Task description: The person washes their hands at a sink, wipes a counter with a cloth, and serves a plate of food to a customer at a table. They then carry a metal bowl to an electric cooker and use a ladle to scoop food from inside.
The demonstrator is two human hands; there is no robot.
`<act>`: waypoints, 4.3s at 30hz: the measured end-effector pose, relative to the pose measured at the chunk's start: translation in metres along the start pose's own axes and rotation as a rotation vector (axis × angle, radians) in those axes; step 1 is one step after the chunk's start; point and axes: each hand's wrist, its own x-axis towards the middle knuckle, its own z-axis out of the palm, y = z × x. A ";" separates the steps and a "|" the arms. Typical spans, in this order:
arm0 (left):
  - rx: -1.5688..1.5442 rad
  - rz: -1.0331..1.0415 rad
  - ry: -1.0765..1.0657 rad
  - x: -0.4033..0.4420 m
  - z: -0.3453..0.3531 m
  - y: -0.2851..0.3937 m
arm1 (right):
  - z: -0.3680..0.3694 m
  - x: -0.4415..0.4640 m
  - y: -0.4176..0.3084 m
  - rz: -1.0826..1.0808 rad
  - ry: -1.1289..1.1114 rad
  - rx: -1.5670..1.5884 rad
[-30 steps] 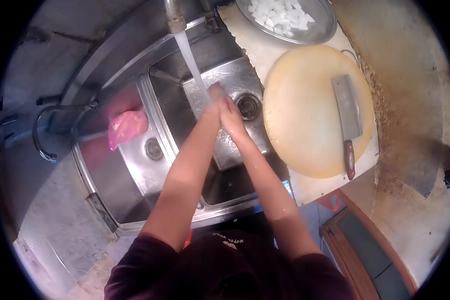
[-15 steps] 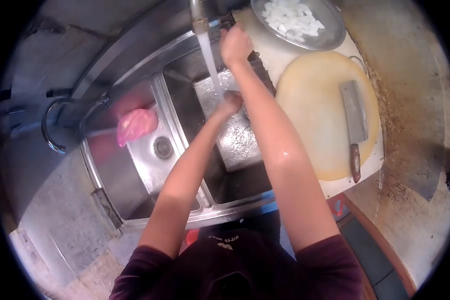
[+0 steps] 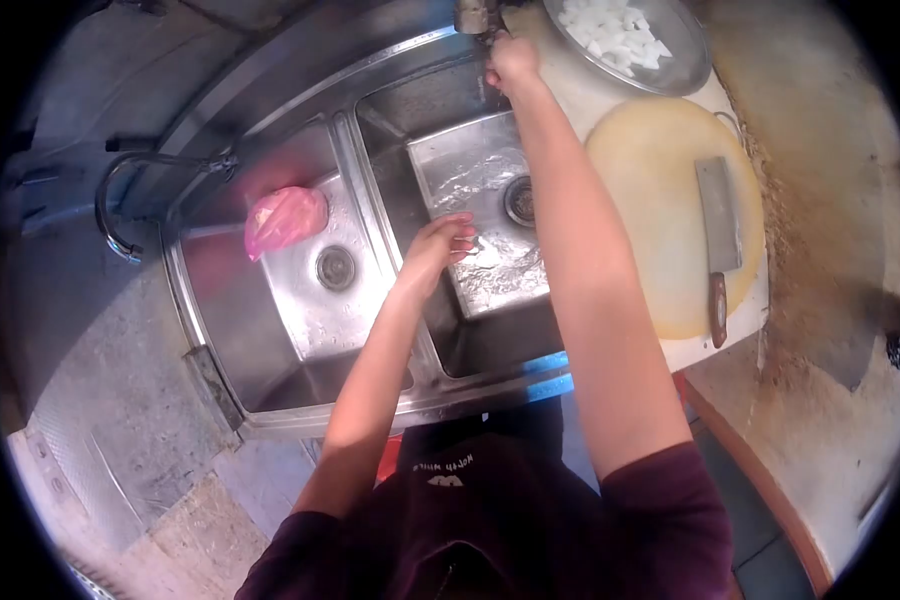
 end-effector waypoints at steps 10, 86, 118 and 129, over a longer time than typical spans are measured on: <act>0.143 0.211 -0.084 -0.016 -0.018 0.036 | -0.089 -0.175 0.041 -0.061 -0.562 0.445; 1.688 0.438 -2.645 -1.148 0.779 -1.365 | -0.494 -1.389 1.028 0.701 1.608 2.169; 1.827 0.727 -2.456 -1.756 1.050 -2.113 | -1.053 -2.097 1.589 0.660 1.433 2.201; 2.491 0.486 -1.798 -1.752 1.140 -2.299 | -1.425 -2.580 1.699 0.779 1.894 1.082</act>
